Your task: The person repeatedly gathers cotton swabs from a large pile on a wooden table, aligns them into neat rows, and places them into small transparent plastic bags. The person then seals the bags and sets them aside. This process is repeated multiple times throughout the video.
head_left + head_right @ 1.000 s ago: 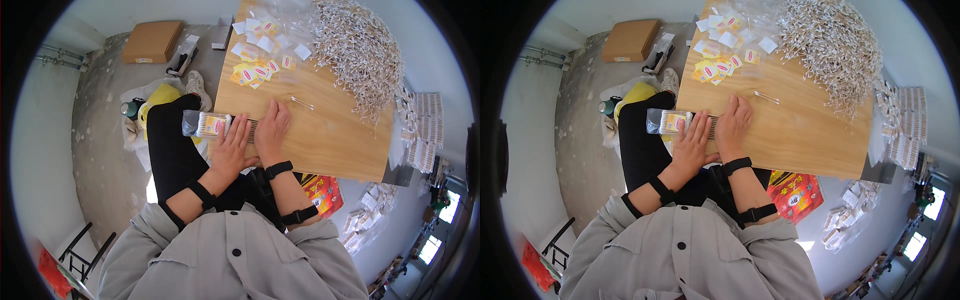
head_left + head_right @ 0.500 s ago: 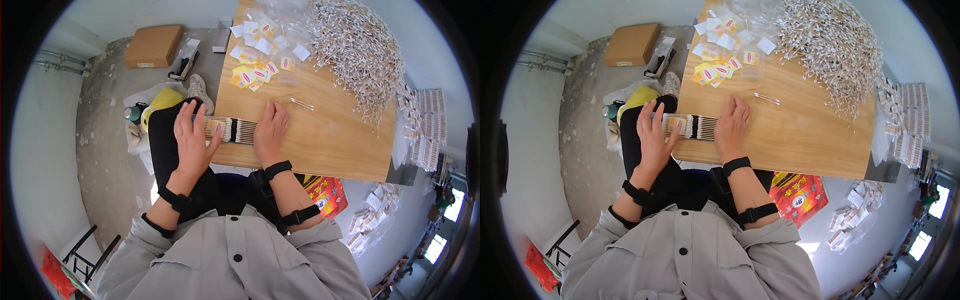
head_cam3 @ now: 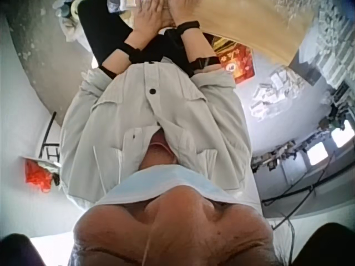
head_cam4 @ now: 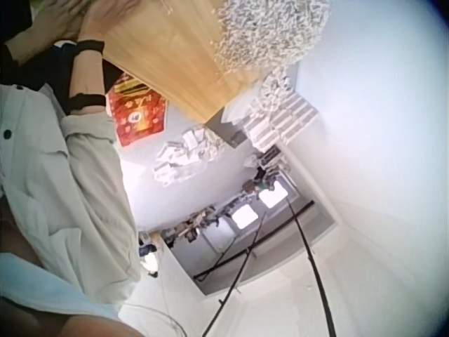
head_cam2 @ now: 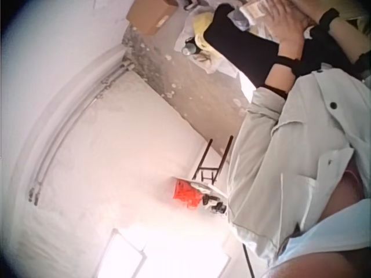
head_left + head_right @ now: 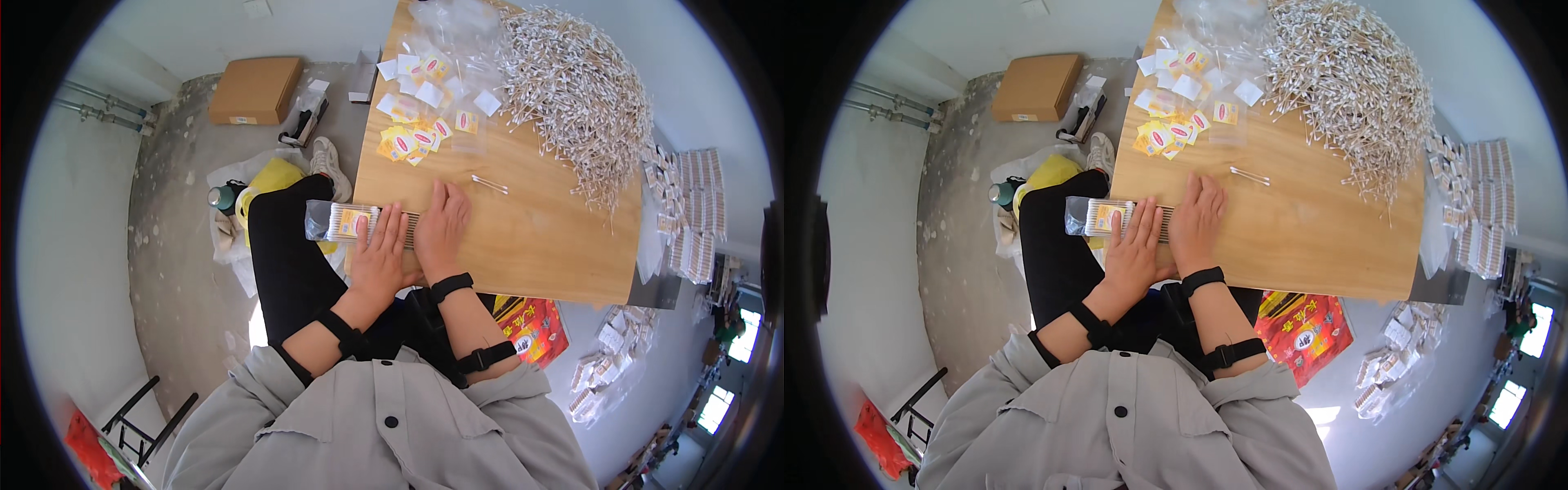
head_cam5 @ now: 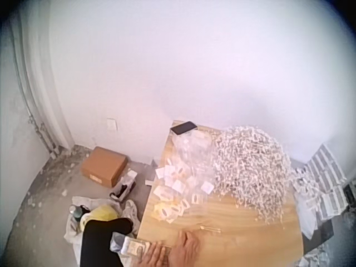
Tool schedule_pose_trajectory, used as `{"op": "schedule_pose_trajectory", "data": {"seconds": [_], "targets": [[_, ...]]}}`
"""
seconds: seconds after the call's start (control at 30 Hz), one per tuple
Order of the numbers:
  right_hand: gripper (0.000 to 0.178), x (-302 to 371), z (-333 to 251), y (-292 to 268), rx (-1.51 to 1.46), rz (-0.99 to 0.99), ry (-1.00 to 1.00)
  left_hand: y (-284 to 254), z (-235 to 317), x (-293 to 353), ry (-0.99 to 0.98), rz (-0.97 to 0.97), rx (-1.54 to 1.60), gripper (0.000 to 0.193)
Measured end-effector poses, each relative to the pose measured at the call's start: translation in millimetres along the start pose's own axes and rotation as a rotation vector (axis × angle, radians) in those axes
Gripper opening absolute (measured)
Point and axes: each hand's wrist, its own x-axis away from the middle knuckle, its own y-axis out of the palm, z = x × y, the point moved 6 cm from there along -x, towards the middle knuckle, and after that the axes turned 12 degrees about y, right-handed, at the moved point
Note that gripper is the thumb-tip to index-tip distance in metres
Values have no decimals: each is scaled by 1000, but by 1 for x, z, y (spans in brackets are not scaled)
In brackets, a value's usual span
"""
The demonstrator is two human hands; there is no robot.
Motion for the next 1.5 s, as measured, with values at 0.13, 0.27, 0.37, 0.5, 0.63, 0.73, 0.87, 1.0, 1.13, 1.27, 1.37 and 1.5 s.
{"op": "schedule_pose_trajectory", "data": {"seconds": [0.13, 0.27, 0.37, 0.5, 0.63, 0.73, 0.87, 1.0, 1.13, 1.27, 1.37, 1.5], "targets": [[37, 1, -1, 4, 4, 10, 4, 1, -2, 2, -9, -38, -2, 107], [35, 0, 1, 1, -5, -6, 25, -17, -5, -3, 38, 52, 126, 106], [33, -7, 8, -2, 4, 8, 23, -62, -48, 16, -84, 438, 172, 75], [32, -3, -5, 2, -16, 23, -25, -6, -153, 56, -620, 689, 770, 50], [33, -3, 6, 8, -33, 17, 4, 13, -147, 36, -780, 630, 1247, 35], [35, -4, 2, 7, -35, 21, -1, 31, -148, 38, -842, 637, 1278, 34], [36, -2, 4, 5, 0, 20, -15, 49, -140, 43, -942, 678, 1543, 34], [36, -2, 4, 3, -25, -5, -11, 59, -143, 42, -874, 685, 1621, 30], [38, -2, 7, 2, -76, -10, 39, 78, -151, 42, -883, 597, 1646, 28], [38, -2, 4, 4, -8, 24, 0, 91, -152, 41, -814, 533, 1836, 35], [38, 1, 4, 9, -31, 21, 24, 94, -146, 36, -793, 496, 1943, 37], [37, 2, 0, 11, -38, 39, 6, 97, -147, 34, -805, 482, 1963, 38]]}}
